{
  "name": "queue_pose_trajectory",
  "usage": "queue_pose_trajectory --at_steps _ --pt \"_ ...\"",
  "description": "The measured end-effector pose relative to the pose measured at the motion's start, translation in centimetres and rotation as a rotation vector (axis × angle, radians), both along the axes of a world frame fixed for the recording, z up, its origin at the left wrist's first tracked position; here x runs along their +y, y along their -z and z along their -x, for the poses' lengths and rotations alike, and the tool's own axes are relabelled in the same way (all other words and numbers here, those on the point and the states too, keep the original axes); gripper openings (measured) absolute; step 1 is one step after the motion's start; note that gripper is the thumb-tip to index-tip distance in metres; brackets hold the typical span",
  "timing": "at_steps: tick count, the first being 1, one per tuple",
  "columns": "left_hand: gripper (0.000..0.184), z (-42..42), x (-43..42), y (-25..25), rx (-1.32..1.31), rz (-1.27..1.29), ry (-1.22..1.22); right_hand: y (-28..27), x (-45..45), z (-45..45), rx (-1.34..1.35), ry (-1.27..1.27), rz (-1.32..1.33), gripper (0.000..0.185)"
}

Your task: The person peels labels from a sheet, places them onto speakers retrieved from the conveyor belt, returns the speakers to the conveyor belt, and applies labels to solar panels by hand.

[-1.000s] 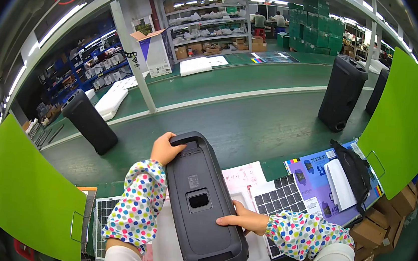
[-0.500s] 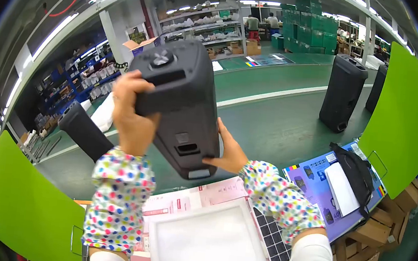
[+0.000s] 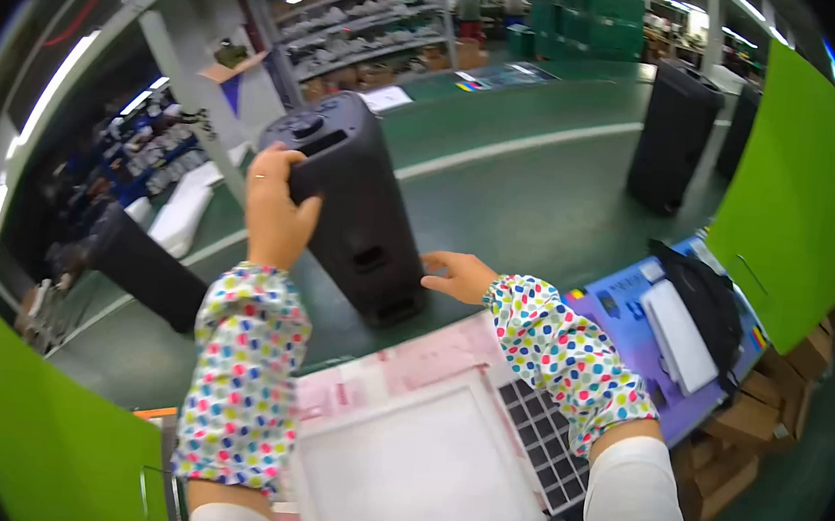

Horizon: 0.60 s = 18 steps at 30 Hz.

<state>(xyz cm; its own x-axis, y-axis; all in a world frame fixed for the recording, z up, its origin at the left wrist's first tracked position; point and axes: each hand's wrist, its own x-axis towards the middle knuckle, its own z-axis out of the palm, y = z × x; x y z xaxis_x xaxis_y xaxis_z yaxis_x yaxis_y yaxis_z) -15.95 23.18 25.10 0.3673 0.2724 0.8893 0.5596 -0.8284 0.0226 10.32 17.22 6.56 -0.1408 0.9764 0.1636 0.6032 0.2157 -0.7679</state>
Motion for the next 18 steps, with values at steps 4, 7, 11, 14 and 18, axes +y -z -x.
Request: queue_pose_trajectory --at_steps 4,7,11,14,18 --pt "0.078 -0.9 -3.8 1.0 0.099 -0.046 -0.175 0.0 -8.0 -7.0 -0.204 -0.196 0.042 0.044" --pt "0.071 -2.3 -7.5 3.8 0.078 0.005 -0.003 0.3 -14.3 -12.1 -0.274 -0.021 0.123 0.037" --pt "0.058 -6.4 -14.1 11.1 0.313 0.235 0.29 4.1 -18.1 -13.6 -0.168 0.124 0.091 0.026" --pt "0.052 -10.3 -18.8 16.2 0.435 0.377 0.436 6.0 -18.5 -11.1 -0.243 0.171 -0.21 0.02" --pt "0.048 -13.6 -21.2 20.4 0.493 0.61 0.345 7.4 -18.4 -9.6 -0.304 0.247 -0.38 0.016"
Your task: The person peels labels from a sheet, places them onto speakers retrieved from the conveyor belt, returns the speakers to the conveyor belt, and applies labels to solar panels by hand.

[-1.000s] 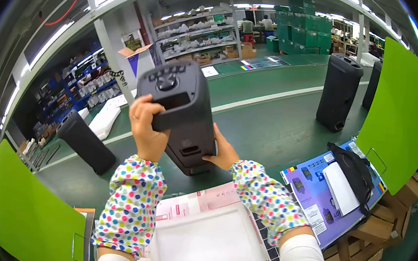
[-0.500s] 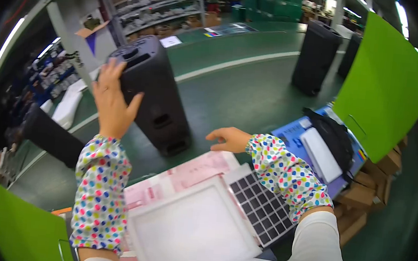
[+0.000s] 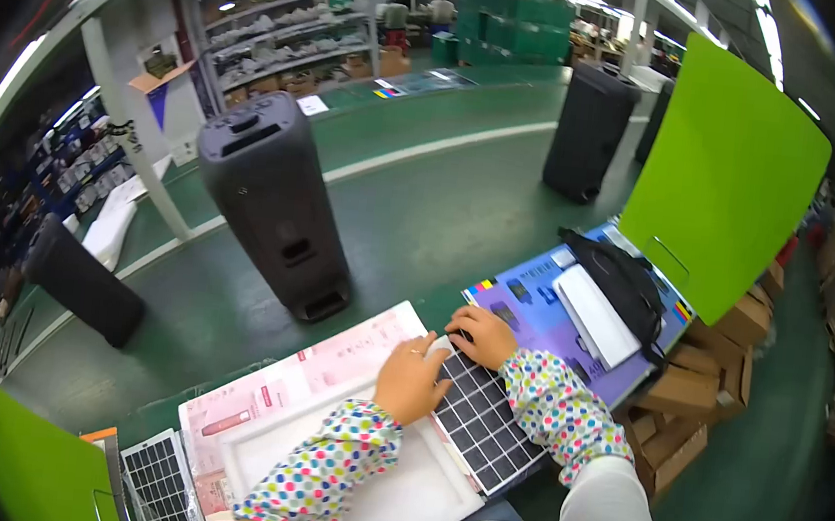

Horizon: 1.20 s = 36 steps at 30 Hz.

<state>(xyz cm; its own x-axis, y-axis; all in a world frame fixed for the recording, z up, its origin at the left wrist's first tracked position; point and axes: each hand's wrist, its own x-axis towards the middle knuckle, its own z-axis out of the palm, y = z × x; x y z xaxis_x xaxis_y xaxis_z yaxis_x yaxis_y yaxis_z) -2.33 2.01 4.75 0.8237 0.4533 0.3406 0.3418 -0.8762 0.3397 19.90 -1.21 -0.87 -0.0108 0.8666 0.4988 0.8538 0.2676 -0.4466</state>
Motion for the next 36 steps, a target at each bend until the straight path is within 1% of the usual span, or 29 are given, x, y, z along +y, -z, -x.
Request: queue_pose_trajectory --at_steps 1,3,5,7,8,10,12,15,16,20,24,27,33,36 --pt "0.048 -0.6 0.2 0.9 0.03 0.042 -0.054 0.6 0.0 0.1 0.022 0.017 -0.03 0.017" --pt "0.048 -1.8 1.1 3.8 -0.024 0.014 -0.118 1.2 -0.1 0.3 0.044 0.056 -0.085 0.019" --pt "0.047 -2.8 1.6 3.5 0.011 0.14 -0.164 1.7 -0.5 0.3 0.04 0.094 -0.094 0.019" --pt "0.041 -3.5 1.8 5.5 -0.053 0.145 -0.271 1.7 -0.6 0.5 0.049 0.095 -0.116 0.017" --pt "0.039 -3.7 2.1 6.5 -0.038 0.148 -0.293 1.6 -0.5 0.6 0.043 0.095 -0.139 0.016" --pt "0.037 -3.9 2.7 6.9 -0.003 0.151 -0.328 1.2 -0.4 0.7 0.053 0.1 -0.13 0.014" --pt "0.035 -3.8 2.3 6.1 0.032 0.157 -0.361 1.1 -0.6 0.8 0.053 0.107 -0.121 0.012" --pt "0.031 -3.8 2.2 6.6 0.051 0.027 -0.35 1.2 -0.6 0.8 0.047 0.117 -0.128 0.009" --pt "0.026 -3.7 2.2 6.8 0.042 0.012 -0.345 1.3 -0.5 0.8 0.052 0.118 -0.127 0.009" --pt "0.018 -3.8 2.4 7.0 0.027 0.023 -0.338 0.9 -0.8 1.1 0.069 0.12 -0.119 0.008" --pt "0.022 -3.8 2.5 6.9 0.057 0.065 -0.346 0.8 -1.0 1.2 0.088 0.128 -0.084 0.008" --pt "0.027 -3.7 2.6 6.8 0.089 0.08 -0.324 0.5 -0.9 1.2 0.039 0.125 -0.106 0.008" --pt "0.025 -3.9 2.6 6.9 0.114 0.113 -0.357 0.6 -0.9 1.2 0.087 0.12 -0.071 0.008" --pt "0.026 -3.9 2.6 6.8 0.137 0.105 -0.363 1.0 -0.7 0.8 0.078 0.09 -0.105 0.007"
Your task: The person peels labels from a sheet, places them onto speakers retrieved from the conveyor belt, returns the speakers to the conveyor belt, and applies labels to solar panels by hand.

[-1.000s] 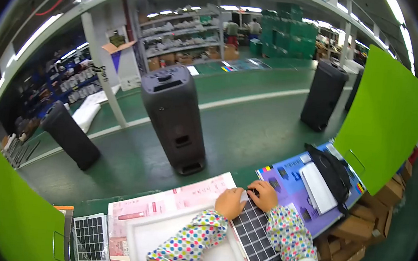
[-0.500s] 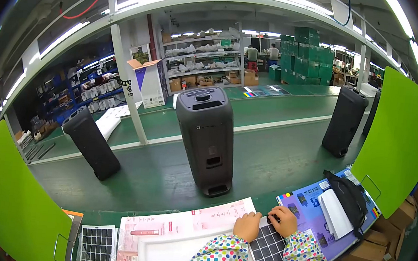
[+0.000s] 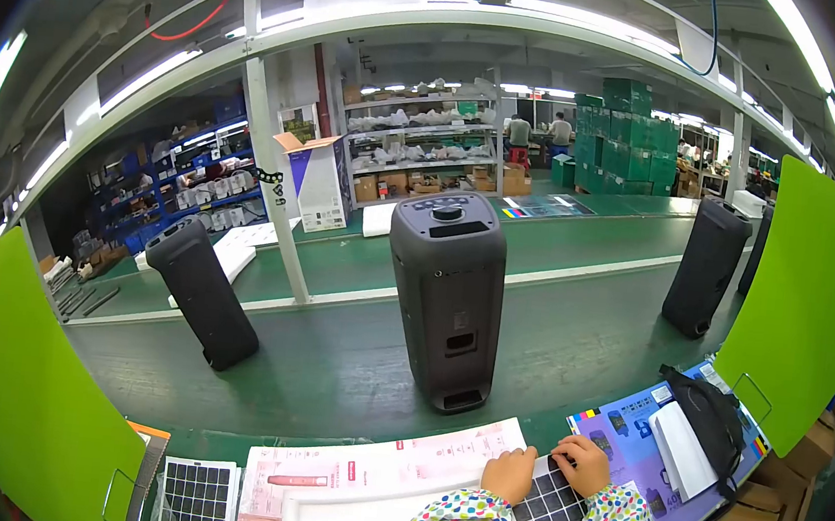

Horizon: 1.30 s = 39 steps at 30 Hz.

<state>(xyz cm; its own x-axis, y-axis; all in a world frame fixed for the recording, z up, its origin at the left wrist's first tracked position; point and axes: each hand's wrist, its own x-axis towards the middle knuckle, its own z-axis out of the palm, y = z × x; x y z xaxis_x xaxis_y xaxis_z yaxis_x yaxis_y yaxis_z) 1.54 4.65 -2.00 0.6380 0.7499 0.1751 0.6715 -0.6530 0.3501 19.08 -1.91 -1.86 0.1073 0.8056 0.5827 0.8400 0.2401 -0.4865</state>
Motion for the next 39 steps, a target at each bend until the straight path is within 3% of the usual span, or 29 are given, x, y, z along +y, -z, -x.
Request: queue_pose_trajectory --at_steps 10,17,18,21,22,25,32,39 --pt "0.025 -0.2 0.0 0.0 0.027 0.005 -0.018 -1.7 -1.1 -0.1 0.037 -0.056 -0.057 0.009" --pt "0.027 -0.1 0.0 0.2 0.045 -0.014 0.0 2.0 0.5 -1.8 0.647 0.138 -0.167 0.01" --pt "0.027 -0.1 0.0 0.1 0.046 -0.014 0.005 1.9 0.4 -1.9 0.662 0.118 -0.107 0.025" --pt "0.028 0.0 0.0 0.0 0.048 -0.012 0.012 1.1 0.7 -1.2 0.179 0.156 -0.214 0.044" --pt "0.028 0.0 0.0 0.0 0.052 -0.009 0.012 1.4 0.6 -1.4 0.161 0.136 -0.099 0.057" --pt "0.028 0.1 -0.1 -0.2 0.063 -0.004 0.02 1.0 0.2 -1.1 0.074 0.129 0.035 0.054" --pt "0.03 0.1 -0.1 -0.3 0.072 -0.001 0.036 1.7 0.3 -1.3 0.117 0.117 0.102 0.06" --pt "0.029 0.1 -0.1 -0.4 0.073 0.001 0.041 2.6 0.6 -1.9 0.146 0.15 0.128 0.054"
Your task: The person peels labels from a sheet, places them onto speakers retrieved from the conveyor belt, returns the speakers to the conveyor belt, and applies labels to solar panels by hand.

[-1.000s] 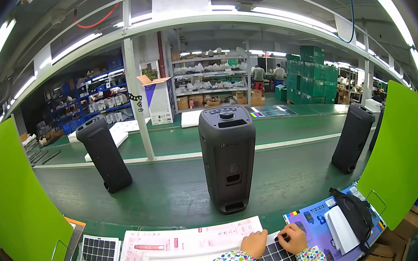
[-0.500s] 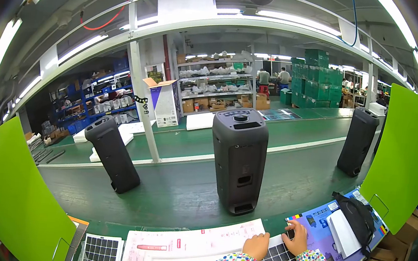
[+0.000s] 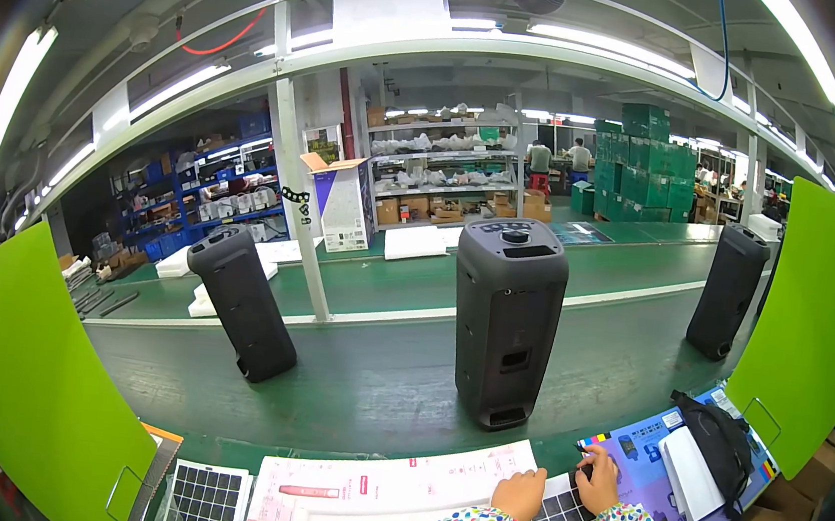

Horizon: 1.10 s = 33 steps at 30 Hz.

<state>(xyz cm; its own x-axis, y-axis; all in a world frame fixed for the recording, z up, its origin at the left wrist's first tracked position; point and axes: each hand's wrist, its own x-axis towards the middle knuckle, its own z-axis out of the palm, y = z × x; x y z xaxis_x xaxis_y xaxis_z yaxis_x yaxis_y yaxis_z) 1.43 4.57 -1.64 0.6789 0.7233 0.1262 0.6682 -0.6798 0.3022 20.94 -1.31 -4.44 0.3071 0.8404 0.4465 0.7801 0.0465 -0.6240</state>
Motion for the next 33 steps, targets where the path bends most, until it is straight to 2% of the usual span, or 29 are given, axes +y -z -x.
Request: queue_pose_trajectory --at_steps 5,18,27,33 --pt "0.02 -0.1 0.1 0.5 -0.027 -0.003 -0.002 0.0 0.1 0.2 0.028 0.011 -0.063 0.05" --pt "0.018 -0.2 0.4 1.2 -0.024 -0.015 0.022 -0.2 0.1 0.4 0.051 0.012 -0.119 0.046" --pt "0.041 0.3 0.0 0.0 -0.04 0.032 0.055 0.0 0.2 0.4 0.078 0.014 -0.132 0.046" --pt "0.038 0.3 0.0 -0.4 -0.014 0.05 0.05 -0.4 0.1 0.7 0.091 0.012 -0.126 0.047"
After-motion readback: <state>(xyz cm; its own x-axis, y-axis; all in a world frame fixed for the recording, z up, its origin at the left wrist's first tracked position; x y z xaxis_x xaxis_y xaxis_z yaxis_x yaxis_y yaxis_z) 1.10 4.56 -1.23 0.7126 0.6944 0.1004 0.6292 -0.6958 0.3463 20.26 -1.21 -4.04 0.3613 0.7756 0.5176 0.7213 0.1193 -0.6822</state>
